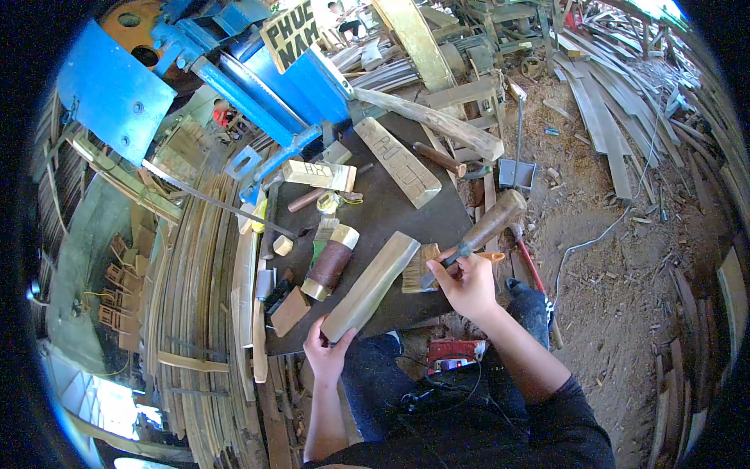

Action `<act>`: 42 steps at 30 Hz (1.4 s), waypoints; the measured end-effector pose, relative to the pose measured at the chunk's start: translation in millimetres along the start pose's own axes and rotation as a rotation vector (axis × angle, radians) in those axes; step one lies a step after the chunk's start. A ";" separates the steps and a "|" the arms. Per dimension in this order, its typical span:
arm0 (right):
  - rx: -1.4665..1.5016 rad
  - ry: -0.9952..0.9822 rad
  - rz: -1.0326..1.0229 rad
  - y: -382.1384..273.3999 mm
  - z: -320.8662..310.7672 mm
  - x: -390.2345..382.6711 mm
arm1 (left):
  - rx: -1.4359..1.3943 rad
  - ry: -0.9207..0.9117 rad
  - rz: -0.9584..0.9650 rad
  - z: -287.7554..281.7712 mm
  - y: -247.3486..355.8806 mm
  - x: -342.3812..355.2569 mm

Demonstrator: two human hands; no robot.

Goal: The person uses a chisel and mallet to shape a rectangular wooden block on a workbench. They repeatedly strike the chisel to remove wood shavings and refine the block's edges, frequently repositioning the wood and adjusting their grip.

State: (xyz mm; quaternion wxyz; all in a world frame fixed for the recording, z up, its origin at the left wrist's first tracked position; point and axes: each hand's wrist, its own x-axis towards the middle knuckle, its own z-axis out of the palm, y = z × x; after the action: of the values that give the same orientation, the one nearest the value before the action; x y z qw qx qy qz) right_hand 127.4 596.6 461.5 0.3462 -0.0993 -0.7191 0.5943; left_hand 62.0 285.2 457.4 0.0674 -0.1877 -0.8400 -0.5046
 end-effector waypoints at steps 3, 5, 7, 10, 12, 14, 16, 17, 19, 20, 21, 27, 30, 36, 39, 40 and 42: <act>0.023 0.003 0.034 6.3 2.6 -0.4 | 0.155 0.001 0.113 -13.7 -3.8 9.1; 0.026 0.001 0.044 10.9 4.5 -2.6 | 0.254 0.005 0.197 -20.4 -5.2 13.3; 0.023 0.002 0.031 13.9 7.1 -1.7 | 0.328 0.011 0.274 -24.6 -5.3 19.7; 0.120 0.018 0.071 17.3 10.1 -3.4 | 0.340 0.036 0.362 -21.7 -16.5 23.5; 0.137 -0.028 0.124 19.6 10.1 -0.7 | 0.293 0.051 0.345 -19.3 -31.2 21.2; 0.292 0.006 0.188 6.0 14.9 11.3 | 0.314 0.106 0.395 -13.2 -33.2 21.7; 0.329 0.041 0.169 -6.6 20.9 29.3 | 0.320 0.107 0.427 -13.1 -33.9 22.1; 0.303 0.038 0.161 -8.9 24.1 40.7 | 0.324 0.100 0.481 -13.4 -33.2 24.3; 0.132 -0.021 0.150 -13.1 25.8 65.8 | 0.323 0.078 0.503 -16.2 -33.4 24.8; 0.047 -0.061 0.136 -13.3 27.7 74.6 | 0.300 0.082 0.480 -14.5 -32.2 23.4; 0.023 -0.079 0.141 -13.8 27.9 78.2 | 0.279 0.087 0.456 -13.5 -29.6 22.9; -0.008 -0.112 0.126 -11.3 46.8 73.9 | 0.208 0.115 0.486 -16.8 -25.3 29.4; -0.049 -0.137 0.074 -36.3 79.7 47.8 | 0.226 0.104 0.493 -20.5 -21.4 31.2; -0.260 -0.091 -0.033 -15.2 39.9 79.2 | 0.225 0.139 0.496 -20.1 -22.2 31.7; -0.116 -0.111 0.045 -27.9 59.0 59.3 | 0.263 0.160 0.505 -18.7 -26.4 30.2; -0.101 -0.161 0.035 -35.2 71.7 44.7 | 0.258 0.167 0.499 -16.8 -27.9 29.2; -0.006 -0.252 0.094 -48.9 94.9 19.3 | 0.253 0.176 0.490 -16.6 -29.4 27.3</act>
State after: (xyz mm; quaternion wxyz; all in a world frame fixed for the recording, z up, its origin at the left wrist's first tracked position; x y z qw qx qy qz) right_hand 67.7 519.3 508.9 0.2247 -0.0585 -0.7531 0.6156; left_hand 24.3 265.1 449.5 0.2828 -0.3305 -0.8169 -0.3787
